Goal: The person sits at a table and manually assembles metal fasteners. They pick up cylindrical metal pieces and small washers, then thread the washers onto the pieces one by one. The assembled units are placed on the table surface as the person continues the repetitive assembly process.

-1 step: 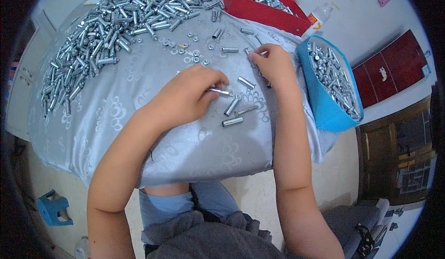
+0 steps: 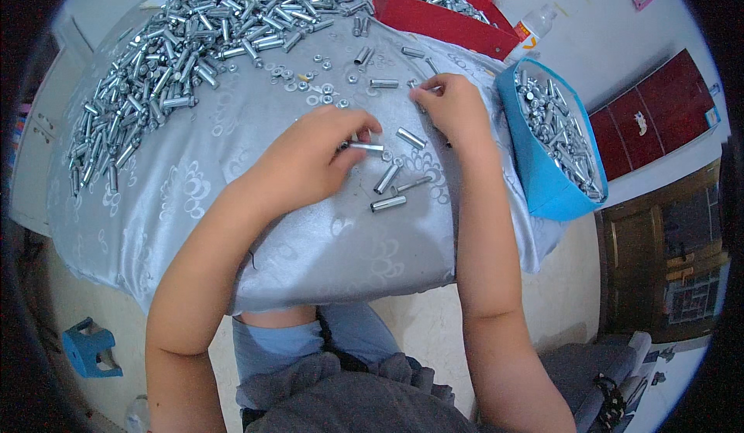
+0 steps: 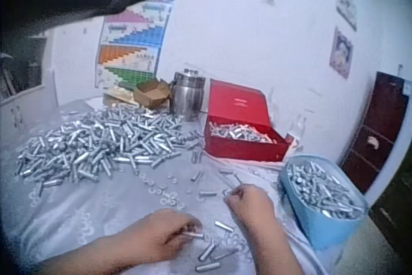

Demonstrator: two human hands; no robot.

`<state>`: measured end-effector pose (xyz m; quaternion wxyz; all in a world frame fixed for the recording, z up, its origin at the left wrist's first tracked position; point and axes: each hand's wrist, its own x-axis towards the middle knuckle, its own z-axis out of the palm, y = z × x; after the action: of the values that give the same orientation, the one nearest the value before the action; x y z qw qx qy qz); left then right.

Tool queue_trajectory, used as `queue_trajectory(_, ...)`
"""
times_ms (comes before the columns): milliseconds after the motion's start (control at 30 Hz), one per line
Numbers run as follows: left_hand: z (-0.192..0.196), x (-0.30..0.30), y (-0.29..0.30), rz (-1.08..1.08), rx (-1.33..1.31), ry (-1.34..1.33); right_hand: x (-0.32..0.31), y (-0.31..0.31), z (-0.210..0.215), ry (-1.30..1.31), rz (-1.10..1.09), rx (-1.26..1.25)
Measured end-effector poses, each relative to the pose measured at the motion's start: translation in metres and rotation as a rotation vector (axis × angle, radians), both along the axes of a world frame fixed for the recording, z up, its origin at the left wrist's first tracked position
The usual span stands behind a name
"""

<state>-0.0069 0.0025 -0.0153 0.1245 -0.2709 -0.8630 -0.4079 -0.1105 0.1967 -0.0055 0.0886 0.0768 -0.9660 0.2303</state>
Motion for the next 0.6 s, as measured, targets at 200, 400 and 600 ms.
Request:
queue_trajectory(200, 0.009, -0.003, 0.001, 0.112, 0.474, -0.337, -0.008, -0.007, -0.01, 0.057, 0.013, -0.001)
queue_trajectory(400, 0.011, -0.01, -0.005, 0.102, 0.734, -0.442, 0.003, -0.024, 0.007, 0.12, 0.327, -0.751)
queue_trajectory(600, 0.013, -0.01, -0.008, 0.158, 0.916, -0.56, 0.034, -0.046, 0.021, -0.005, 0.607, -1.135)
